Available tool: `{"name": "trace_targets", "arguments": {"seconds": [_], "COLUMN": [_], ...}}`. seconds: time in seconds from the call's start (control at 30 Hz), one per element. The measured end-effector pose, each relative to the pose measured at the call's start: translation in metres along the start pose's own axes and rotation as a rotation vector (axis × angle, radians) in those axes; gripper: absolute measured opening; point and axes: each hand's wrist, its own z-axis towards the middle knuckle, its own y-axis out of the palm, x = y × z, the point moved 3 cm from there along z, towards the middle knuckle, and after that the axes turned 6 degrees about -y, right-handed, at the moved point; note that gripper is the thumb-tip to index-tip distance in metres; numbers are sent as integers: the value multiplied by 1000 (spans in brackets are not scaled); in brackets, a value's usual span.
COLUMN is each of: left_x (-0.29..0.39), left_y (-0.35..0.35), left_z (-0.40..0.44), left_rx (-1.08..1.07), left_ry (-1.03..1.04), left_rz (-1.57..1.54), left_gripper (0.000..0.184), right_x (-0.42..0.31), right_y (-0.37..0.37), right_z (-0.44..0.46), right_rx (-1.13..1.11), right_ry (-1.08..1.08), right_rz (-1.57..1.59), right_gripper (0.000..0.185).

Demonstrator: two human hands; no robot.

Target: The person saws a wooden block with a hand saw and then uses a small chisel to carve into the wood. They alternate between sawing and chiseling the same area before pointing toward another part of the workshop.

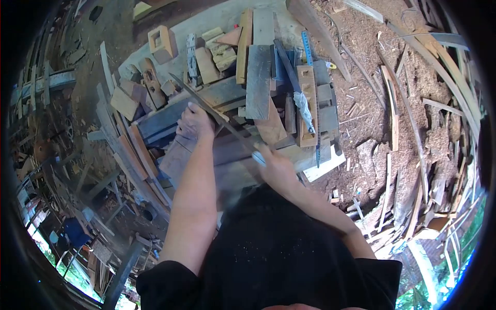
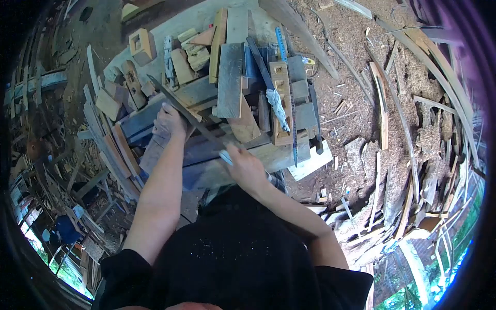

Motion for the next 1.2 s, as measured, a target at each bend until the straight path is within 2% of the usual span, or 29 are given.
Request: {"name": "trace_targets", "arguments": {"seconds": [0.07,0.17,0.23,0.3,0.4,0.47,0.57,0.67,0.73,0.8,0.87,0.93,1.03,1.1,1.17,1.2], "left_x": [6,5,1,-6,-2,5,6,-6,-2,0,5,4,4,6,0,-5], "left_y": [-10,-9,-2,5,11,-8,-12,11,2,-7,-10,-10,-12,-10,0,4], "left_z": [-1,-1,0,5,10,-1,-2,7,4,1,0,-2,-1,-1,6,8], "left_rx": [-6,-26,-43,-36,-60,-6,-10,-52,-64,-92,-63,-81,-92,-90,-110,-99], "left_ry": [3,16,21,21,-20,22,30,19,-3,-4,-9,-15,-22,-4,-35,-29], "left_rz": [-2,-2,-38,-71,-50,-20,-23,-63,-38,-9,-43,-38,-25,-27,-1,3], "left_gripper": [45,45,46,46,47,48,48,49,49,49,49,49,49,48,49,49], "right_x": [17,28,12,-5,7,22,29,27,17,10,10,29,42,40,19,15], "right_y": [-16,-5,24,50,19,-4,-29,18,36,35,3,-18,-26,8,40,41], "right_z": [-45,-38,11,58,8,-54,-80,-11,24,27,-13,-74,-90,-44,18,21], "right_rx": [-118,-145,63,-104,-24,-88,-150,-78,-53,-121,-170,-178,-157,-53,77,85], "right_ry": [67,30,-139,5,-58,16,46,-36,-72,9,110,89,36,-72,-165,-168], "right_rz": [19,6,56,-136,-32,-22,-87,-11,-5,-7,35,8,-53,18,-95,-85], "right_gripper": [28,30,26,26,28,32,36,30,27,30,27,26,28,29,21,21]}}
